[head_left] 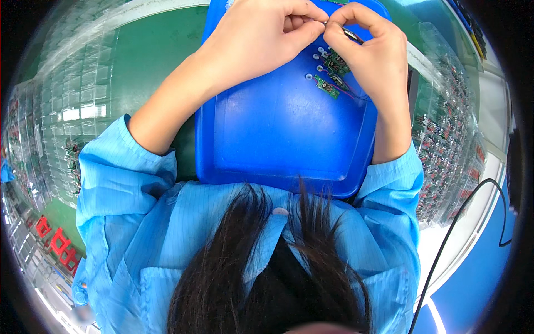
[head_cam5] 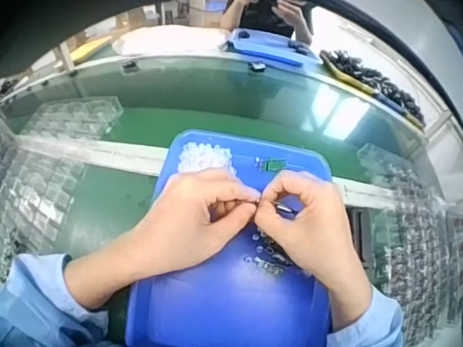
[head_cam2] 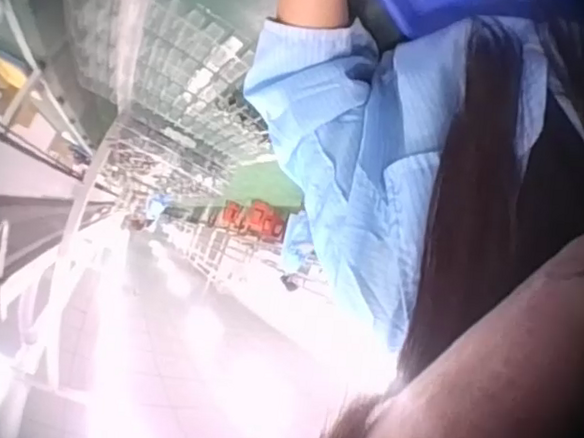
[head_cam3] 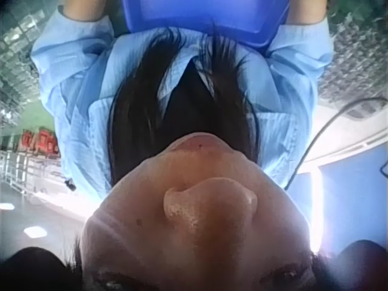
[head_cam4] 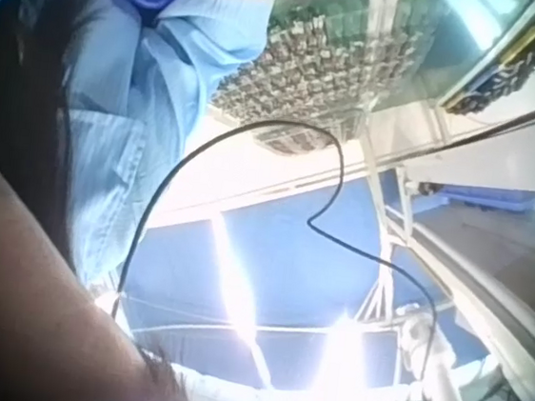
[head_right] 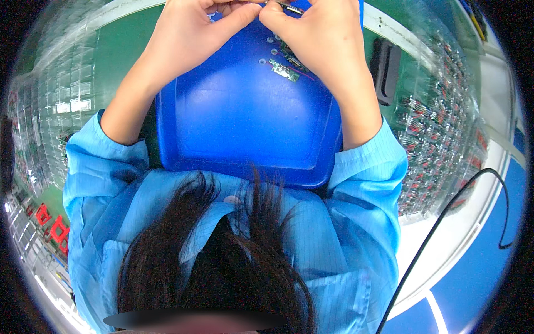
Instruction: The person assembles small electronic components by hand, placing tiny plastic rings onto circuit boards.
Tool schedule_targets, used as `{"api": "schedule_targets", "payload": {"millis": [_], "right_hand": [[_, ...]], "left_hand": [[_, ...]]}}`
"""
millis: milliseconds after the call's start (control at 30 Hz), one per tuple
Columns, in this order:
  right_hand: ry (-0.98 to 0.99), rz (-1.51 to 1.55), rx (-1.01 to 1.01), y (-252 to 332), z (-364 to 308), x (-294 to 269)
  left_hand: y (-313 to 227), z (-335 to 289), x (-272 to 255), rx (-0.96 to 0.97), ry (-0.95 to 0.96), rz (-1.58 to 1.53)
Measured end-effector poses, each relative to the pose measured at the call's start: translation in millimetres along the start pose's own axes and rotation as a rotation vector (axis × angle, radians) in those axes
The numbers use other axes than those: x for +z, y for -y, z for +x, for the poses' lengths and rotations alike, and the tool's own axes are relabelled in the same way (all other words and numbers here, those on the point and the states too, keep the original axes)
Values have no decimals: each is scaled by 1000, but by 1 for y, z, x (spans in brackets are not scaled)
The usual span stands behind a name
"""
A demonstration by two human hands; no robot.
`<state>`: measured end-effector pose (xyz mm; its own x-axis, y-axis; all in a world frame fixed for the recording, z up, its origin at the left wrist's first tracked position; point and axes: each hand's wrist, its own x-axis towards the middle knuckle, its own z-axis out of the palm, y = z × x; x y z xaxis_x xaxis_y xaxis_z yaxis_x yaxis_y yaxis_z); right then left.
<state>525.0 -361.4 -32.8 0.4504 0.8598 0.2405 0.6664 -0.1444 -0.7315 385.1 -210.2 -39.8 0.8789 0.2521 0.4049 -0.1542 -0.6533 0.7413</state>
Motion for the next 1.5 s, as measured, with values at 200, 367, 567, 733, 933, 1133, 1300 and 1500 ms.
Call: {"api": "schedule_targets", "payload": {"millis": [200,367,567,733,933,1133,1300,1500], "right_hand": [[-345,-458,-316,23,1,6],[-160,291,69,12,0,1],[-215,-23,-67,31,0,3],[-250,-112,-72,23,1,11],[-224,-108,-16,28,-2,8],[-217,-28,-86,1,-3,8],[-294,-175,-172,29,0,11],[-436,116,-546,16,9,20]], "left_hand": [[18,2,16,-320,27,-710],[39,3,11,-441,80,-1046],[32,4,8,-451,54,-1067],[44,0,8,-241,-6,-587],[10,-1,13,-340,-73,-690],[7,0,13,-306,-68,-678],[20,5,11,-370,-39,-804],[13,0,9,-413,-78,-734]]}}
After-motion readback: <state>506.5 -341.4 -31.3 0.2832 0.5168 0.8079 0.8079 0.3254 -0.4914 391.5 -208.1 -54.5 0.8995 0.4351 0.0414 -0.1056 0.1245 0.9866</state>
